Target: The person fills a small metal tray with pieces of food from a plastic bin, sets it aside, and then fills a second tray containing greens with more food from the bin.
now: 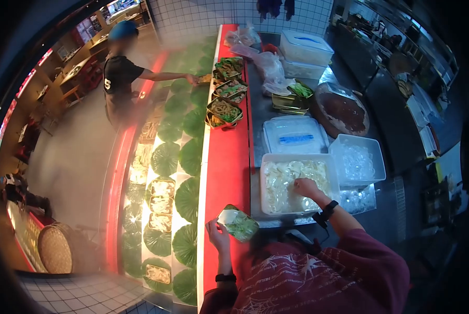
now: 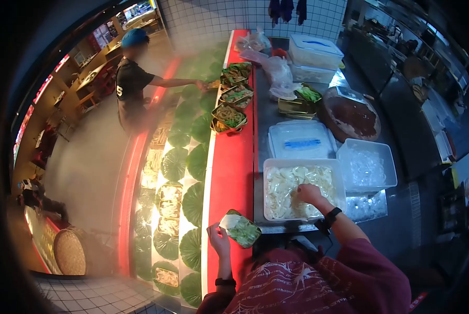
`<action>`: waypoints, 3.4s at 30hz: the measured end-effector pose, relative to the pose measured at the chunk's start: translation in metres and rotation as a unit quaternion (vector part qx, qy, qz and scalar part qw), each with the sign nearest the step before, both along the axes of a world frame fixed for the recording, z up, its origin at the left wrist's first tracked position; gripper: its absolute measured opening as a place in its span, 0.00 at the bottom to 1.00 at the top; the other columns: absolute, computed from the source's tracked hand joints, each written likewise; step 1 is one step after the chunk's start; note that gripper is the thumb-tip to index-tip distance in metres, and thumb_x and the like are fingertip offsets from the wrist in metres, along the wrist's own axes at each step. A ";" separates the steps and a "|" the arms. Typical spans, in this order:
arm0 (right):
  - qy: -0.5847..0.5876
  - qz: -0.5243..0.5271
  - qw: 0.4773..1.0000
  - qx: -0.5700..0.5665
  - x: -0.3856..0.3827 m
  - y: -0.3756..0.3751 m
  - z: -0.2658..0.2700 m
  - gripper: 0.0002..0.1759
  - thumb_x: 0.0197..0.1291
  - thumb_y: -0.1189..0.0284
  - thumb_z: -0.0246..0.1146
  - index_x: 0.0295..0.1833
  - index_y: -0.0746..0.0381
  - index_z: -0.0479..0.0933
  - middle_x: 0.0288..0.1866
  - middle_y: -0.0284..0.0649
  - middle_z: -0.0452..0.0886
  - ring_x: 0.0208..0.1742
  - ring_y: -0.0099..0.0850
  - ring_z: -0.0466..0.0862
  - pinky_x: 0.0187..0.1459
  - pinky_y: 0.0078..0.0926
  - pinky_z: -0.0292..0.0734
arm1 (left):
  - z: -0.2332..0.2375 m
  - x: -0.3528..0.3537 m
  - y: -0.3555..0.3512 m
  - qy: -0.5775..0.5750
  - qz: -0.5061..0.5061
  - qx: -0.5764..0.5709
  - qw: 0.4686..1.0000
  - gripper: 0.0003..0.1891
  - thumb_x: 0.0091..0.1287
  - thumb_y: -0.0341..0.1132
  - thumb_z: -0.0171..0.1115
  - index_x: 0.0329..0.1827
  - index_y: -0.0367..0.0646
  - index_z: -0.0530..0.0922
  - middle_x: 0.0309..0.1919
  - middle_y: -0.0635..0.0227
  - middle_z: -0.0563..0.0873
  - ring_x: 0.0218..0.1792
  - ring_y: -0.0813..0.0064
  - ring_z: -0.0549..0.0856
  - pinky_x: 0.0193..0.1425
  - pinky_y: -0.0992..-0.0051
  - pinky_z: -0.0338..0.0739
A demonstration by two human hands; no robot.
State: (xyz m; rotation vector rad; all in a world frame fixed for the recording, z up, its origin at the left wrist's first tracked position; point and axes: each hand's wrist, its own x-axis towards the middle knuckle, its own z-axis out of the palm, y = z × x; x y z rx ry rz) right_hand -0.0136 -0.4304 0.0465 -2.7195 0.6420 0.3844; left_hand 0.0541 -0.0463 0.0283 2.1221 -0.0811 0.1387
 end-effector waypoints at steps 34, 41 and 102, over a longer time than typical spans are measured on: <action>-0.159 0.007 0.948 0.275 -0.024 0.010 0.065 0.08 0.57 0.72 0.61 0.37 0.68 0.74 0.30 0.38 0.81 0.33 0.25 0.82 0.37 0.25 0.76 | 0.028 -0.017 -0.060 -0.009 -0.136 -0.113 0.984 0.08 0.60 0.21 0.53 0.39 0.39 0.78 0.35 0.67 0.79 0.33 0.75 0.78 0.31 0.78 0.72; -0.216 -0.052 0.857 0.466 -0.018 0.032 0.076 0.08 0.61 0.72 0.60 0.39 0.67 0.74 0.29 0.36 0.80 0.31 0.23 0.81 0.37 0.23 0.75 | 0.041 -0.023 -0.091 0.033 -0.205 -0.130 0.969 0.05 0.63 0.24 0.54 0.39 0.38 0.78 0.31 0.66 0.79 0.28 0.77 0.79 0.32 0.78 0.72; -0.143 0.173 0.910 0.349 0.003 0.171 0.094 0.14 0.58 0.70 0.60 0.50 0.59 0.75 0.43 0.43 0.79 0.40 0.41 0.82 0.41 0.36 0.78 | -0.002 -0.025 -0.007 0.006 -0.094 0.111 0.989 0.16 0.56 0.31 0.65 0.47 0.41 0.75 0.44 0.58 0.77 0.49 0.55 0.76 0.53 0.61 0.72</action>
